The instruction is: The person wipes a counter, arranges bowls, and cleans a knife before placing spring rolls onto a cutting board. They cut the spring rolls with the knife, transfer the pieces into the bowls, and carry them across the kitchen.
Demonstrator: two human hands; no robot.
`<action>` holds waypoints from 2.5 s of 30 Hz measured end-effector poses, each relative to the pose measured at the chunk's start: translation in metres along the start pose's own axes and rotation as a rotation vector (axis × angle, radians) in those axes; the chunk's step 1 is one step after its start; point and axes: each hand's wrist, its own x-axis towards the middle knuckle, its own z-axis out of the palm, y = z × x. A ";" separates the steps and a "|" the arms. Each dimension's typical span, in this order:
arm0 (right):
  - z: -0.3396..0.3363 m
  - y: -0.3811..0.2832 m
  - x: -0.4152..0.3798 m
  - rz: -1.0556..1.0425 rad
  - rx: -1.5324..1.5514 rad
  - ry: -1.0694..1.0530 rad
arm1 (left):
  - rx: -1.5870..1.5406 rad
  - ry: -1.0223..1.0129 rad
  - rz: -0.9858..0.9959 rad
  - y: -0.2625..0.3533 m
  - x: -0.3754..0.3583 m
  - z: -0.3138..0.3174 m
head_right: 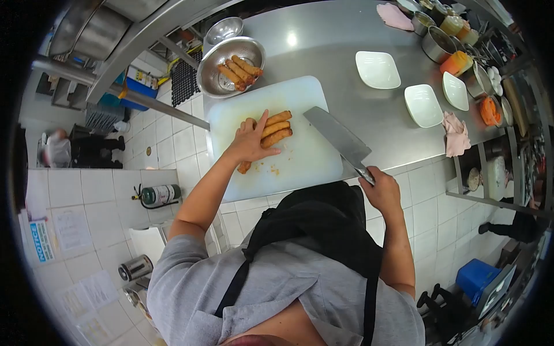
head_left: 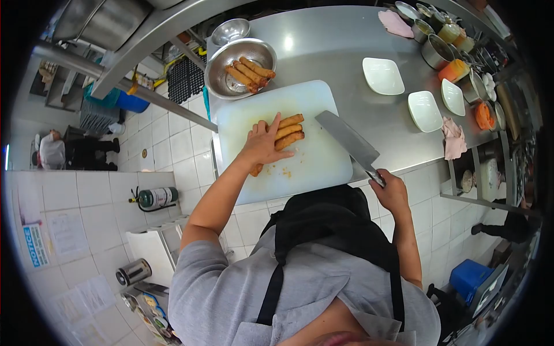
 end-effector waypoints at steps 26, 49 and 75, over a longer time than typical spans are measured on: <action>0.010 0.013 0.053 0.070 1.085 -0.580 | -1.049 1.155 -0.470 0.008 -0.060 0.101; 0.053 -0.066 -0.012 0.242 0.994 -0.345 | 0.005 0.375 -0.034 -0.007 -0.025 0.023; 0.011 -0.063 0.000 0.207 0.239 -0.289 | -0.783 0.933 -0.033 -0.007 -0.069 0.117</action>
